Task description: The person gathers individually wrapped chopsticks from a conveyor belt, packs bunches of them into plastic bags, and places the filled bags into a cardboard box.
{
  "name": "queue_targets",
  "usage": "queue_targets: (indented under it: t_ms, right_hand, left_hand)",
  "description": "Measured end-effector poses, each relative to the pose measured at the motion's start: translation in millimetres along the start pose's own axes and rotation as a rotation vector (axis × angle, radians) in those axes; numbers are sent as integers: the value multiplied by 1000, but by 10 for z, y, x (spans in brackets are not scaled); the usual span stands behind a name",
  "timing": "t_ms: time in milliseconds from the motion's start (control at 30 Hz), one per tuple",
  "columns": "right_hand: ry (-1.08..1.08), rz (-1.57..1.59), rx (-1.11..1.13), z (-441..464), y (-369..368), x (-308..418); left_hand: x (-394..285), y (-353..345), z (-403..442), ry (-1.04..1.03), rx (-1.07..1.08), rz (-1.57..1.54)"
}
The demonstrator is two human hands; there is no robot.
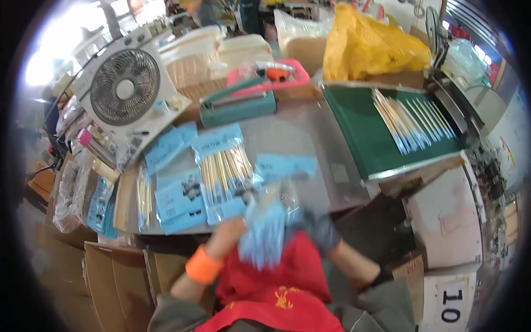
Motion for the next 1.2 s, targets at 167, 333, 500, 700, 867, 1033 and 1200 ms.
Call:
queue_targets:
  t_ms: [167,333,500,700,867,1033,1200]
  right_hand:
    - [322,94,-278,311,101,1307]
    - [244,-114,-286,731,-170,288]
    - [118,-403,-305,1019,-593,-810]
    - [227,-1246,-268,891,-1089,-282]
    - [82,-857,-138,1178,-1094,-861]
    - [-138,-16,-108,660,-834,-612]
    - [535,-385,131,-79,-765,605]
  left_hand:
    - [-1403,402,381,162,-53,-613]
    - [-688,556,674,194,-396,-609]
    - [-462,1013,488,-316,-674,252]
    - [675,1333,117,-50,-703,282]
    - [906,1107,282,218,-587,-170]
    - [211,640,-54,502,-311,-1019]
    - [-261,141,-435,587,-21,-1295]
Point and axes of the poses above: each hand's wrist, its own z-axis towards the middle knuckle, its own y-axis out of the back of the hand, x = y × z, the point moved 7 cm from there along z, towards the middle knuckle, and after that the axes turned 12 degrees about -x, right-handed, at the moved point
